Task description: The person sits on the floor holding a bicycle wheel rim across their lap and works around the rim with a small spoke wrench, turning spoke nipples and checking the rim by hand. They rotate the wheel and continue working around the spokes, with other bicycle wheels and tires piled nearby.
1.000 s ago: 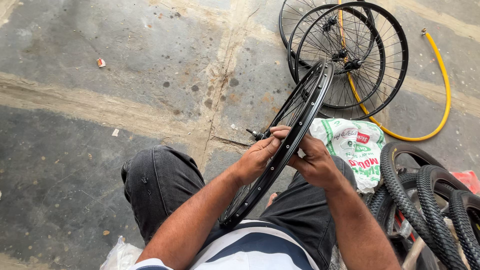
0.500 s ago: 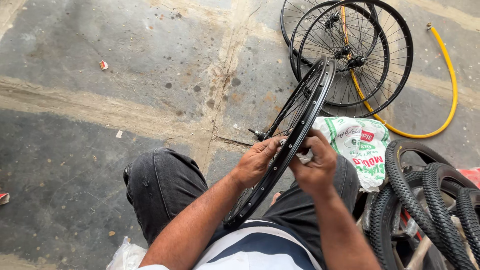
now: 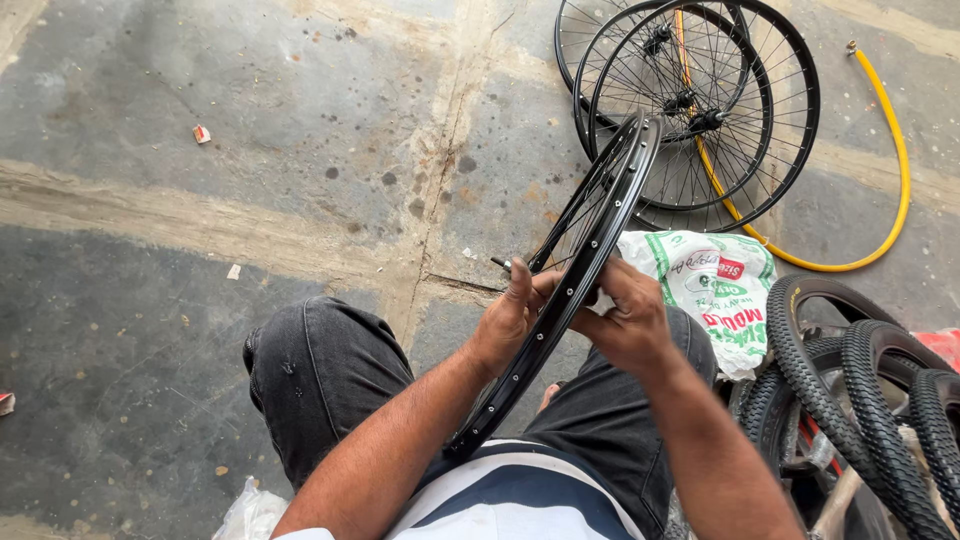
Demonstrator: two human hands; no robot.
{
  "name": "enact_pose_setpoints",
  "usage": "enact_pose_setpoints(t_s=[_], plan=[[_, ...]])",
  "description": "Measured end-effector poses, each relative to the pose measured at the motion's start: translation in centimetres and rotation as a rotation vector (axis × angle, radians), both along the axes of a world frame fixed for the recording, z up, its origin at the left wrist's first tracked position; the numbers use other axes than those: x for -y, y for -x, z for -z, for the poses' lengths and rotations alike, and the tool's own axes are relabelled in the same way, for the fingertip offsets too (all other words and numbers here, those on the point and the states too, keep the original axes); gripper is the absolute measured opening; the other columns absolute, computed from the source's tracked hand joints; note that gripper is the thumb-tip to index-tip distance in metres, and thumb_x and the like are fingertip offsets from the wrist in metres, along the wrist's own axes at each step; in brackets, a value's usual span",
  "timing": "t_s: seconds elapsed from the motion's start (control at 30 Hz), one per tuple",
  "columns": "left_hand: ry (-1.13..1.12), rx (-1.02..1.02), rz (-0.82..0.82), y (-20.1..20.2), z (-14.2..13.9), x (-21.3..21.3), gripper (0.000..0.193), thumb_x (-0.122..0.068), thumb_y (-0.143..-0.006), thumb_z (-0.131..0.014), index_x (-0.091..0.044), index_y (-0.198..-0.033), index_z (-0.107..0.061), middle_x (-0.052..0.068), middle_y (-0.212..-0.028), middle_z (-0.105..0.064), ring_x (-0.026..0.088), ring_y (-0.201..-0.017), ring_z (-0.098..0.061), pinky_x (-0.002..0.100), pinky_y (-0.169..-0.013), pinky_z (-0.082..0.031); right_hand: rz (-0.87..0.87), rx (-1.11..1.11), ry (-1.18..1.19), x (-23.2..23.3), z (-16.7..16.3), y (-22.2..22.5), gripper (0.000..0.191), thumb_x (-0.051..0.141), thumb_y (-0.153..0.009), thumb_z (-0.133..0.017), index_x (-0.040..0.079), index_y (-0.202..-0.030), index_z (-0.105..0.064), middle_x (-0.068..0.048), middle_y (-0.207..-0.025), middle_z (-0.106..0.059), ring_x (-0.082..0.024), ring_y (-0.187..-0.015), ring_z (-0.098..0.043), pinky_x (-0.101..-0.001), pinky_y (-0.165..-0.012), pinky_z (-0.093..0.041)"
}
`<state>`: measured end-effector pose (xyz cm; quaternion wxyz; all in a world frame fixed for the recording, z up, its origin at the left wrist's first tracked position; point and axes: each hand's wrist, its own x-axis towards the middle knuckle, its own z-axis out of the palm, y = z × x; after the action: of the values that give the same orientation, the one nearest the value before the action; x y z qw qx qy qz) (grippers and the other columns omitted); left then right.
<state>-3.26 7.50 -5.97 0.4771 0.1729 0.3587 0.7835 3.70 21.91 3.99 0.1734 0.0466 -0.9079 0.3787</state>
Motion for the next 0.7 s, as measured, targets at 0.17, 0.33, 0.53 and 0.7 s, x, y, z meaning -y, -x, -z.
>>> enact_pose_setpoints(t_s=[0.17, 0.33, 0.53, 0.7], plan=[[-0.009, -0.026, -0.033, 0.2, 1.4, -0.1, 0.108, -0.083, -0.096, -0.017, 0.011, -0.110, -0.069, 0.005, -0.122, -0.061, 0.015, -0.112, -0.060, 0.030, -0.099, -0.049, 0.280, -0.291, 0.026, 3.5, 3.1, 0.3, 0.027, 0.019, -0.082, -0.088, 0.006, -0.085, -0.064, -0.002, -0.078, -0.061, -0.012, -0.068, -0.060, -0.0277, -0.058, -0.047], [-0.028, -0.130, -0.118, 0.2, 0.4, 0.8, 0.098, -0.082, -0.101, -0.024, 0.003, -0.140, -0.053, 0.015, -0.129, -0.055, 0.020, -0.118, -0.054, 0.034, -0.105, -0.041, 0.312, -0.367, 0.078, 4.2, 3.1, 0.1, 0.031, 0.017, -0.082, -0.089, 0.004, -0.085, -0.061, -0.004, -0.083, -0.060, -0.010, -0.072, -0.060, -0.0262, -0.061, -0.047], [0.058, -0.795, -0.337, -2.9, -4.0, 7.6, 0.084, -0.042, -0.089, -0.075, 0.001, -0.151, -0.037, 0.020, -0.150, -0.048, 0.031, -0.143, -0.047, 0.043, -0.119, -0.036, 0.259, -0.297, 0.537, 3.2, 3.8, -0.2, 0.021, 0.006, -0.091, -0.077, 0.000, -0.108, -0.067, -0.004, -0.107, -0.068, -0.010, -0.099, -0.069, -0.0254, -0.089, -0.059], [0.306, -0.897, -0.358, -5.0, -4.8, 8.2, 0.076, -0.004, -0.087, -0.070, -0.003, -0.156, -0.039, 0.021, -0.138, -0.061, 0.032, -0.128, -0.062, 0.038, -0.109, -0.049, 0.422, -0.220, 0.485, 2.2, 5.7, 0.6, 0.020, -0.003, -0.091, -0.075, -0.002, -0.110, -0.068, -0.007, -0.102, -0.074, -0.014, -0.096, -0.073, -0.0273, -0.090, -0.061]])
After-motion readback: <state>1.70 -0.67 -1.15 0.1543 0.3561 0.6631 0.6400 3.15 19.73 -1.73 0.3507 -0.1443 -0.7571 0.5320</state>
